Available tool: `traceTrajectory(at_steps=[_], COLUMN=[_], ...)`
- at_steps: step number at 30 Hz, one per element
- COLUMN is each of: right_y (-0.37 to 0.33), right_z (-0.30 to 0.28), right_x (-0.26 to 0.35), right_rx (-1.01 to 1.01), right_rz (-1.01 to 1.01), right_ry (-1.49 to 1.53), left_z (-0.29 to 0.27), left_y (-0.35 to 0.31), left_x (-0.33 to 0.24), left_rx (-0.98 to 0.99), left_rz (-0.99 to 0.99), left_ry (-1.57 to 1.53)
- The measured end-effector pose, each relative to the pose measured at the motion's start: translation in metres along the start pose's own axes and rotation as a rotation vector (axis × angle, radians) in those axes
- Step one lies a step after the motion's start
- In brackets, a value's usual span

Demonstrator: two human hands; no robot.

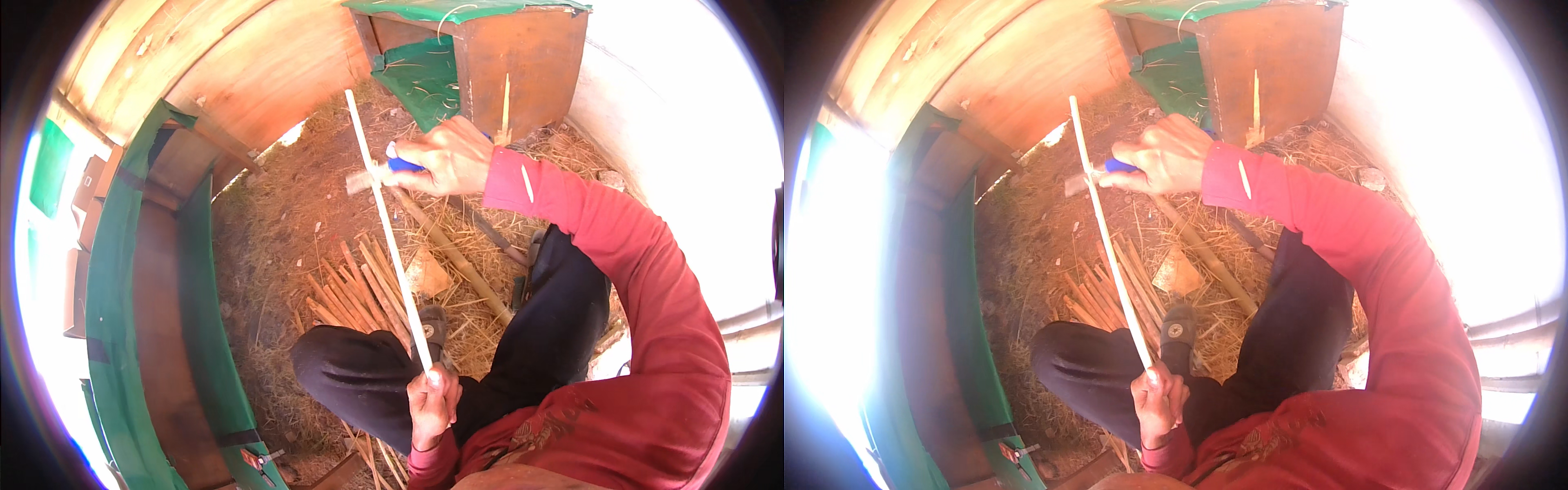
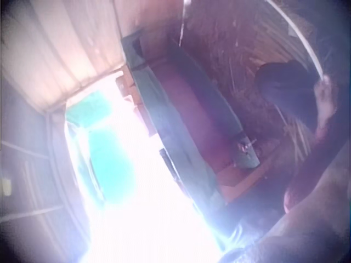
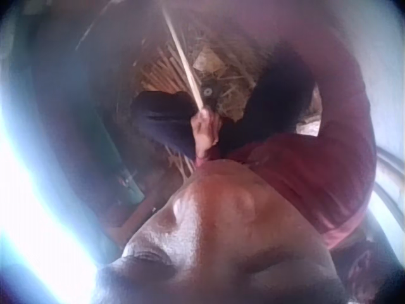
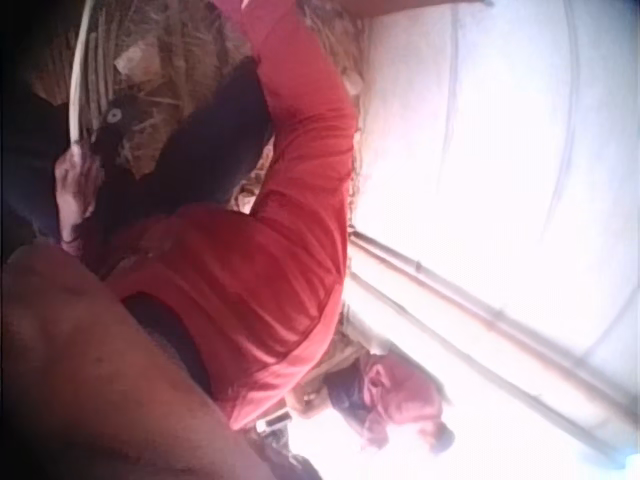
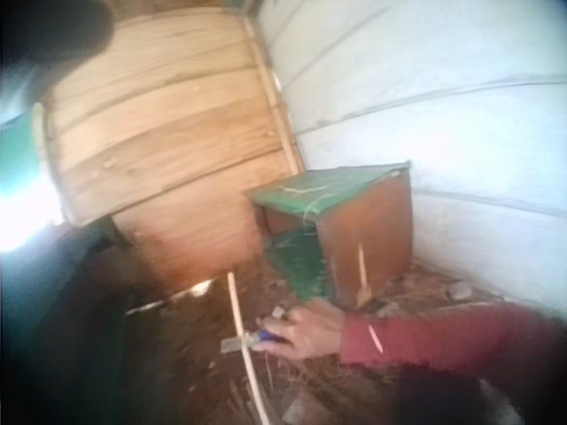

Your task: The person sits on the ground and uses a small axe to sharpen a thin wooden stick. They hold the stick vertically in their left hand and repeatedly strike it with the axe in their right hand to create a pointed tip. The person rotates the stick occasionally to ensure even sharpening.

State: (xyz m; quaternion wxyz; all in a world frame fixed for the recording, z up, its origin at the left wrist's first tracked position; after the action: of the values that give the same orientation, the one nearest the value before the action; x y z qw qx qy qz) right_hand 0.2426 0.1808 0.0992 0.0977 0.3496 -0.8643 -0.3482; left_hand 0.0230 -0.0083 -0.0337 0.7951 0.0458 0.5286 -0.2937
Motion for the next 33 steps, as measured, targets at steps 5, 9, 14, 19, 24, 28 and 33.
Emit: traceTrajectory(at_steps=[5,9,14,19,24,28,33], right_y=[-0.016,-0.039,-0.016,-0.005,-0.004,-0.006,-0.012], right_z=[-0.030,-0.005,0.001,0.017,0.014,0.004,-0.002], right_x=[-0.101,-0.103,-0.048,0.018,0.027,0.020,-0.014], right_rx=[-0.254,-0.109,-0.035,-0.092,-0.160,-0.133,-0.402], right_rz=[0.607,0.634,0.439,0.476,0.411,0.409,0.495], right_ry=[-0.281,-0.078,0.371,1.114,1.007,0.812,0.830], left_z=[-0.008,-0.013,-0.016,-0.011,0.000,-0.001,-0.001], left_y=[-0.039,-0.057,-0.041,-0.030,-0.019,-0.016,-0.016], left_x=[0.035,0.055,0.040,0.033,0.035,0.038,0.040], left_rx=[0.099,0.085,0.101,0.220,0.197,0.159,0.149], left_rz=[-0.045,-0.132,-0.076,-0.125,-0.100,-0.078,-0.039], left_ry=[0.090,-0.081,-0.260,-0.450,-0.318,-0.207,-0.133])
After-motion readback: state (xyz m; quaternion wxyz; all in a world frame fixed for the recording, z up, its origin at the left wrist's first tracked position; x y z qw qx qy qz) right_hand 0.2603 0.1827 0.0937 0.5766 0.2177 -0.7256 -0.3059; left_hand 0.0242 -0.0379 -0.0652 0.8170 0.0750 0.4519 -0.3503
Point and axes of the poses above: each hand's wrist, its own y-axis towards the middle knuckle, its own z-axis out of the palm, x = y × z, the point moved 5 cm from there along y, towards the middle knuckle, and after that the axes turned 11 degrees about -z, right-handed, at the moved point
